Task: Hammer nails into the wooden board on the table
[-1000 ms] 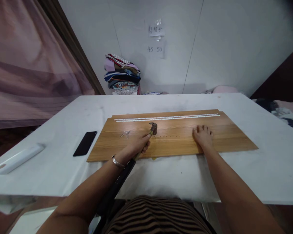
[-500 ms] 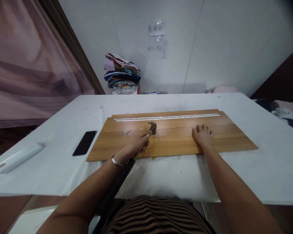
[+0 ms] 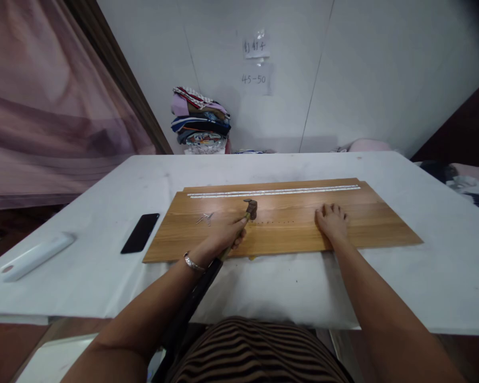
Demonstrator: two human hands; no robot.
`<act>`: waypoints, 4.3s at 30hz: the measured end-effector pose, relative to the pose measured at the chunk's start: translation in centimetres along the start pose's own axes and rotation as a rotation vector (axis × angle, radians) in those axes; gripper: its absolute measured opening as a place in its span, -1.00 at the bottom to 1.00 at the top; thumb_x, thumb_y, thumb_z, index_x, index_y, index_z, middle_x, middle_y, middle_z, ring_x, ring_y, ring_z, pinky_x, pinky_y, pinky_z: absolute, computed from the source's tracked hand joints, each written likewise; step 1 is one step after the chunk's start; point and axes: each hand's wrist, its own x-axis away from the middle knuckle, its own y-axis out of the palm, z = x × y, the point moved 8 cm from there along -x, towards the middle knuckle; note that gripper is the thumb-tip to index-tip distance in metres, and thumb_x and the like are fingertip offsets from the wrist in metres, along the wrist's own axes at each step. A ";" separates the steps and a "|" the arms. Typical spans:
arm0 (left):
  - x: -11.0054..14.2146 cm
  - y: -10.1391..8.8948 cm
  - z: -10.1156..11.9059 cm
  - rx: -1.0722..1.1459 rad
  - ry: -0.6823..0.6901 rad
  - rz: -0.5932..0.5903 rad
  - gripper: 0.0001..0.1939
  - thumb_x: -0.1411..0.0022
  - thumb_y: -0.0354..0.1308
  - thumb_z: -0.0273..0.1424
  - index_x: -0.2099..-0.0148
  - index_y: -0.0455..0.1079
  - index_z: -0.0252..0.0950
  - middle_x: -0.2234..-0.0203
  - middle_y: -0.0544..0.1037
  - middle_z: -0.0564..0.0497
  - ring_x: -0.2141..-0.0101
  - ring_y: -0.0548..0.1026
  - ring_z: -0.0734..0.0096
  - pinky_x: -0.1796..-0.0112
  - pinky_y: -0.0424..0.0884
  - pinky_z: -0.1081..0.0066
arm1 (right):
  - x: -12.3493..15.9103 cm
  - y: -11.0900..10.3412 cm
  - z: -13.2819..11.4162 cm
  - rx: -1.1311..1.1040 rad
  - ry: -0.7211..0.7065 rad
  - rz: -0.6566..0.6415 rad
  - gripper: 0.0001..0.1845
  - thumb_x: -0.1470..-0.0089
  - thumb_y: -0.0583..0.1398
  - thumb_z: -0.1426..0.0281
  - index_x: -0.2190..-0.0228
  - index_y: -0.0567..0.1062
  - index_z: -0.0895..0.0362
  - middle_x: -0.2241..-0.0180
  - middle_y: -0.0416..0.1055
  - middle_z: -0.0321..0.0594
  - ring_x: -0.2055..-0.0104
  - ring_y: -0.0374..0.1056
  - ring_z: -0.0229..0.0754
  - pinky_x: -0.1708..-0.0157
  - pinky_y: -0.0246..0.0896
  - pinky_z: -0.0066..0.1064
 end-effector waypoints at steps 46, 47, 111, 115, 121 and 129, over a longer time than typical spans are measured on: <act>0.1 -0.3 0.0 0.013 0.013 0.022 -0.77 -0.40 0.10 -0.17 0.15 0.34 -0.24 0.62 0.34 0.18 0.72 0.20 0.61 0.68 0.09 0.57 | 0.2 -0.2 -0.1 -0.019 -0.002 -0.002 -0.43 -0.37 -0.11 0.18 -0.14 0.46 0.20 -0.28 0.28 0.19 -0.32 0.12 0.19 -0.24 -0.01 0.07; 0.1 -0.2 0.2 0.028 0.025 0.013 -0.76 -0.39 0.11 -0.17 0.14 0.35 -0.24 0.62 0.34 0.18 0.72 0.20 0.62 0.68 0.08 0.57 | 0.2 -0.2 -0.1 -0.022 -0.001 -0.001 -0.43 -0.37 -0.11 0.17 -0.14 0.47 0.19 -0.28 0.28 0.18 -0.32 0.13 0.19 -0.23 -0.01 0.07; -0.1 -0.3 0.3 0.046 0.052 -0.005 -0.75 -0.37 0.13 -0.15 0.17 0.35 -0.24 0.62 0.35 0.17 0.72 0.21 0.61 0.68 0.11 0.56 | 0.2 -0.5 -0.2 -0.008 0.007 -0.003 -0.43 -0.37 -0.10 0.18 -0.17 0.45 0.19 -0.29 0.28 0.17 -0.32 0.13 0.16 -0.24 0.00 0.05; -0.6 -0.6 -0.1 0.035 0.045 0.027 -0.77 -0.38 0.13 -0.18 0.16 0.34 -0.25 0.61 0.38 0.15 0.72 0.23 0.61 0.69 0.11 0.56 | 0.2 -0.4 -0.2 -0.014 0.014 -0.025 -0.42 -0.37 -0.10 0.18 -0.16 0.46 0.20 -0.29 0.27 0.18 -0.33 0.13 0.19 -0.24 0.00 0.05; -0.3 -0.2 -0.6 0.035 0.007 0.036 -0.76 -0.39 0.12 -0.17 0.18 0.34 -0.25 0.63 0.35 0.17 0.73 0.20 0.63 0.69 0.12 0.59 | 0.1 -0.2 -0.1 -0.003 0.003 -0.015 -0.42 -0.38 -0.11 0.18 -0.18 0.45 0.18 -0.30 0.27 0.18 -0.33 0.12 0.19 -0.23 0.00 0.06; -0.2 -0.3 0.0 0.072 0.049 -0.003 -0.73 -0.36 0.16 -0.13 0.13 0.34 -0.24 0.59 0.36 0.17 0.71 0.23 0.63 0.69 0.11 0.59 | 0.3 -0.5 -0.3 0.000 0.004 -0.014 -0.43 -0.37 -0.11 0.19 -0.17 0.45 0.19 -0.28 0.28 0.17 -0.33 0.12 0.16 -0.23 0.00 0.04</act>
